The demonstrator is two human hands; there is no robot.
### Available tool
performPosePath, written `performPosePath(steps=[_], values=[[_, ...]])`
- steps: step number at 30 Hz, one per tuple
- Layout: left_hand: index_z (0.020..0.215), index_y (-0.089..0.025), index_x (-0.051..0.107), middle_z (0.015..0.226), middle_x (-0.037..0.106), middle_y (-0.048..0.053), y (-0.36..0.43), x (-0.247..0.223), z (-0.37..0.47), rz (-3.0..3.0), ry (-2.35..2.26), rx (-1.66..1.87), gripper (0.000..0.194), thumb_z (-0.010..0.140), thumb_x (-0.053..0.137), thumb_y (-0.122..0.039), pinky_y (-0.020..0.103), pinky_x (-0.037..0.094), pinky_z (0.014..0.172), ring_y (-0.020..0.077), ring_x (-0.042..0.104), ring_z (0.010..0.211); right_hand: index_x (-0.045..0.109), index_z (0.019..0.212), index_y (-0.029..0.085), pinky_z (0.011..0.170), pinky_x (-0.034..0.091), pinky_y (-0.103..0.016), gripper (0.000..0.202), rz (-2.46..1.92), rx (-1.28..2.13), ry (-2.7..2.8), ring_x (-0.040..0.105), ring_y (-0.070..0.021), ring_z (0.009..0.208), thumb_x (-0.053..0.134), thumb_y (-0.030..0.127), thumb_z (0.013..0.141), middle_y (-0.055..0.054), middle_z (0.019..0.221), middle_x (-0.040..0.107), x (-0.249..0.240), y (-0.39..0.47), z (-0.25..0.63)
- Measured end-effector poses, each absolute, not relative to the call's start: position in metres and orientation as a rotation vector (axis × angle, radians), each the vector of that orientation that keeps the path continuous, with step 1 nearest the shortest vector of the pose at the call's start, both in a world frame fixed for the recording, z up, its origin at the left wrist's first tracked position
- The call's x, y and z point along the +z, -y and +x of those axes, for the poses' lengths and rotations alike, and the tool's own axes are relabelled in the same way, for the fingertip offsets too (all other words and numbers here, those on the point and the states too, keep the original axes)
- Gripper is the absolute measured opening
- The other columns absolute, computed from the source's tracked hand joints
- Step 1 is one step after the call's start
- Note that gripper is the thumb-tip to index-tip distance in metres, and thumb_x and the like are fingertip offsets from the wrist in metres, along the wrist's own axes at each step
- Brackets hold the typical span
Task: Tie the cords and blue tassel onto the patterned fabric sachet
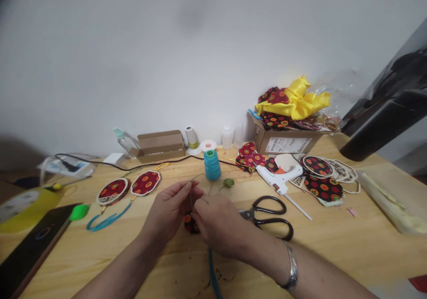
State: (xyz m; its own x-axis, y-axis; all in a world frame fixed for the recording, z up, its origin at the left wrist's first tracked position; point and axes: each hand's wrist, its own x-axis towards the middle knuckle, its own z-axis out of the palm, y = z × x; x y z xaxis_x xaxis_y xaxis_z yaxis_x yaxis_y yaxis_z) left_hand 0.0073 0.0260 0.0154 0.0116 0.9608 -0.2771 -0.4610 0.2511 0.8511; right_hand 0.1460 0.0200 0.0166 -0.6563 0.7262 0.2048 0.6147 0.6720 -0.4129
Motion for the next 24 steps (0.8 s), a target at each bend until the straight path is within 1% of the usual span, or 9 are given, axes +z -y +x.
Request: performPosePath(steps=[7,13,20,22,24], values=[[0.081,-0.012,0.066,0.067,0.068,0.005,-0.026,0.016,0.005,0.661,-1.029,1.231,0.024,0.069,0.070,-0.032,0.023,0.047,0.058,0.0138,0.063,0.061,0.059,0.079,0.012,0.062,0.038,-0.028,0.017,-1.126,0.516,2.606,0.057,-0.0182,0.072,0.045,0.019,0.086,-0.009,0.080,0.065,0.025,-0.018,0.144],[0.078,-0.012,0.066,0.065,0.068,0.005,-0.029,0.017,0.004,0.641,-1.008,1.228,0.021,0.068,0.070,-0.030,0.023,0.046,0.057,0.0138,0.062,0.060,0.059,0.079,0.012,0.061,0.038,-0.028,0.018,-1.113,0.509,2.603,0.058,-0.0188,0.072,0.044,0.018,0.086,-0.010,0.081,0.066,0.021,-0.020,0.143],[0.076,-0.011,0.065,0.063,0.066,0.004,-0.027,0.020,0.002,0.622,-0.949,1.259,0.019,0.068,0.071,-0.027,0.021,0.046,0.056,0.0121,0.061,0.058,0.059,0.079,0.013,0.061,0.038,-0.027,0.017,-1.082,0.511,2.557,0.058,-0.0174,0.072,0.046,0.020,0.086,-0.008,0.082,0.066,0.015,-0.020,0.145],[0.077,-0.011,0.065,0.062,0.064,0.003,-0.027,0.021,0.001,0.617,-0.940,1.260,0.019,0.068,0.071,-0.027,0.020,0.044,0.053,0.0107,0.058,0.056,0.059,0.080,0.012,0.061,0.037,-0.027,0.016,-1.072,0.495,2.564,0.058,-0.0169,0.071,0.046,0.019,0.086,-0.008,0.081,0.066,0.017,-0.020,0.144],[0.077,-0.011,0.065,0.062,0.062,0.002,-0.027,0.022,0.000,0.623,-0.920,1.274,0.018,0.069,0.071,-0.026,0.017,0.039,0.048,0.0065,0.052,0.049,0.060,0.080,0.012,0.061,0.037,-0.027,0.017,-1.049,0.454,2.584,0.057,-0.0166,0.070,0.045,0.018,0.086,-0.008,0.079,0.065,0.018,-0.020,0.143]])
